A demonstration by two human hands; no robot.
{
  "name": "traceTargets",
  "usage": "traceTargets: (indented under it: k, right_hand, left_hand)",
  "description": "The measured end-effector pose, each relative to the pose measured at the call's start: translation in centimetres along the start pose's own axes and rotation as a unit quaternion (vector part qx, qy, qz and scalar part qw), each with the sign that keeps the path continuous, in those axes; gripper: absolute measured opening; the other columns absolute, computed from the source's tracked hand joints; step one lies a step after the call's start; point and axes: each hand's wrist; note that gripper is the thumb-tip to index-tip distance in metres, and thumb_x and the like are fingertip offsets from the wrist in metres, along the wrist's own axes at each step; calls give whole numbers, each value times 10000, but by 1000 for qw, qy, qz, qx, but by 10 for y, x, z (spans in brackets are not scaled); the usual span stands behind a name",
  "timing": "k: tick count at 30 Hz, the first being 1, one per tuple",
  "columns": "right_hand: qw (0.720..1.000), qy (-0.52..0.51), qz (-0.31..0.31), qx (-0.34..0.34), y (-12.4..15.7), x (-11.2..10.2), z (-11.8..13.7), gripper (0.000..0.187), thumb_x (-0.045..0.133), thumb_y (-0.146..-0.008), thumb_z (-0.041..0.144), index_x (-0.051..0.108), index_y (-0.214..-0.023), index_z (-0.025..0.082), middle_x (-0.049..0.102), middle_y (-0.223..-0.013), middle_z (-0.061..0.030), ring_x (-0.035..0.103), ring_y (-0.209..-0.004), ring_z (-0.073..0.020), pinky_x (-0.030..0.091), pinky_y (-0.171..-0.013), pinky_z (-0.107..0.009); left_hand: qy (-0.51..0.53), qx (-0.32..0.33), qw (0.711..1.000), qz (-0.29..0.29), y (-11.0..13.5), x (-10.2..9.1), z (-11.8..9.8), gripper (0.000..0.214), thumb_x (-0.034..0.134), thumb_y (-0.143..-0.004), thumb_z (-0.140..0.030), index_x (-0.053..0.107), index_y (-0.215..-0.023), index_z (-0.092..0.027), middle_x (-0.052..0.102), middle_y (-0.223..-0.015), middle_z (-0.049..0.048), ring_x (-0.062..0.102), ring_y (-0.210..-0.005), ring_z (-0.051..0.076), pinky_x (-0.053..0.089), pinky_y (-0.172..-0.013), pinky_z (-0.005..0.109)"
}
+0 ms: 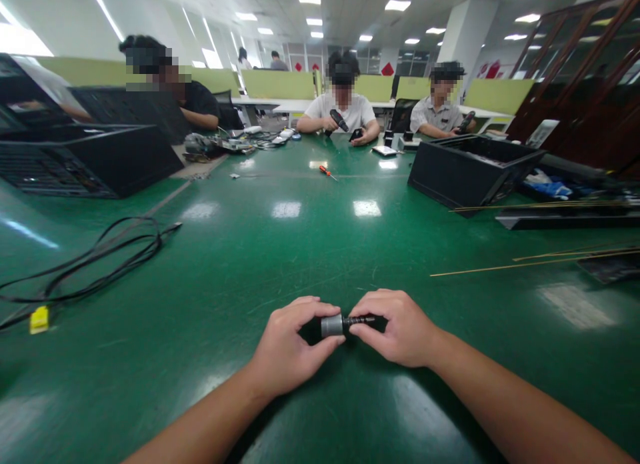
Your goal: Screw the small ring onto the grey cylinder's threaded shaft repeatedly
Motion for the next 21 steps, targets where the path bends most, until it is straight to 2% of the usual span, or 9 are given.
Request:
traceTargets:
  k: [21]
  right_hand:
    - [1000, 10, -14, -10, 1, 0, -2, 69, 683, -867, 231, 708, -927, 208, 745, -858, -24, 674, -768, -180, 472, -732, -309]
  left_hand:
    - [-1, -8, 1000, 1, 1, -2, 1, 280, 801, -744, -252, 723, -1013, -233, 789, -936, 29, 745, -903, 246, 568, -964, 463]
Point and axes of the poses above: each hand's wrist, its own y-axis away from the middle knuckle, its own x-axis out of the palm, z = x × y
